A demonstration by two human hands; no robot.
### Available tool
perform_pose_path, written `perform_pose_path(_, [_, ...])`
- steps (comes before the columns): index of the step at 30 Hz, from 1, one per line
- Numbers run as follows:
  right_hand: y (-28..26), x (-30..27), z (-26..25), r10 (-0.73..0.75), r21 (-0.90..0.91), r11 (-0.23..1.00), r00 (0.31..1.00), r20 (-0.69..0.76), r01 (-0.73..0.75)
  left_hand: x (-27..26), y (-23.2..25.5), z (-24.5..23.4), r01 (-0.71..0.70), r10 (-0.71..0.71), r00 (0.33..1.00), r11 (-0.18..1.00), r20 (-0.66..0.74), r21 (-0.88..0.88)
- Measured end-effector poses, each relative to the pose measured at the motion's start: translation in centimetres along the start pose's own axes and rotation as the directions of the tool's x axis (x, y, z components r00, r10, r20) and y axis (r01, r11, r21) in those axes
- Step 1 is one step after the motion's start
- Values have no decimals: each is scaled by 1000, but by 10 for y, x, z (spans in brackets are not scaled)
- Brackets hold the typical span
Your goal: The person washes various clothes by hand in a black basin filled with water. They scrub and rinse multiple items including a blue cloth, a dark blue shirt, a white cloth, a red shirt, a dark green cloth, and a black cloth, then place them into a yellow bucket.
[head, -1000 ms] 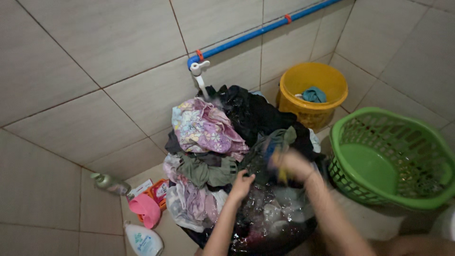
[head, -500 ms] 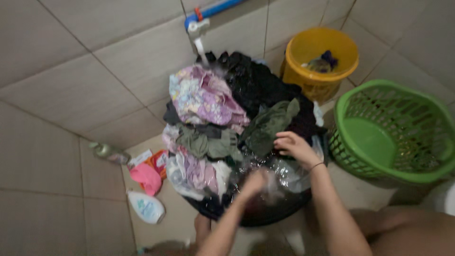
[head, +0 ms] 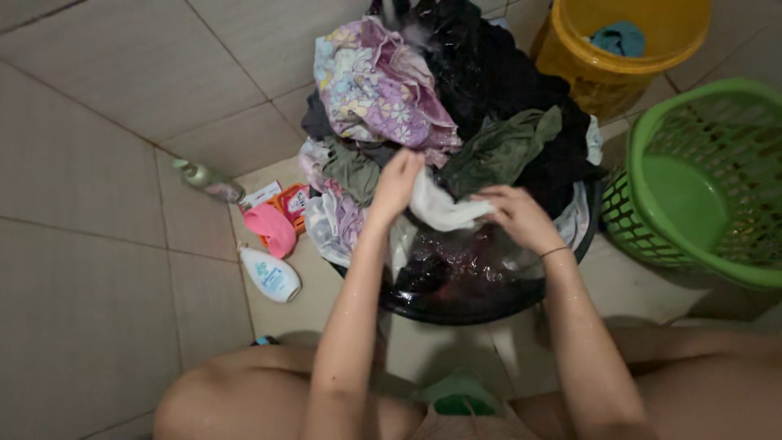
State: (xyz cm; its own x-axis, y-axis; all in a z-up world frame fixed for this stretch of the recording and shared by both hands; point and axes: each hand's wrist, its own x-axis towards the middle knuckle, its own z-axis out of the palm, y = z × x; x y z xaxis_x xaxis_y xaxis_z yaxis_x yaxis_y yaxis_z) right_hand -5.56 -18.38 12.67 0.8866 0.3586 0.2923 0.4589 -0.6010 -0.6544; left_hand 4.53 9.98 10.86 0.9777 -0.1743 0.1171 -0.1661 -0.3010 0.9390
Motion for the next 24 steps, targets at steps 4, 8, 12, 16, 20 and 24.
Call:
perform_pose_path(4, [-2,4,47,390,70,919,921,-3,-389,-30,-121,56,265,-289,956,928,57,262])
perform_pose_path(8, [42,-18,129,537,-202,836,835,116,-510,-78,-182,112,184,-277,952,857,129,481])
perform_pose_path(12, [90,-48,172,527,-427,799,836,156,-424,-85,-182,115,192,-367,904,806,219,560])
perform_pose_path(16, [98,-39,156,514,-236,857,802,305,-459,-47,-145,69,352,-276,933,829,230,-434])
perform_pose_path(20, [36,-16,105,402,619,712,915,30,-332,-41,-125,58,280,-468,852,26,236,-960])
perform_pose_path(24, [-49,33,129,566,724,672,736,-371,-153,-39,-136,138,491,-545,753,95,368,-866])
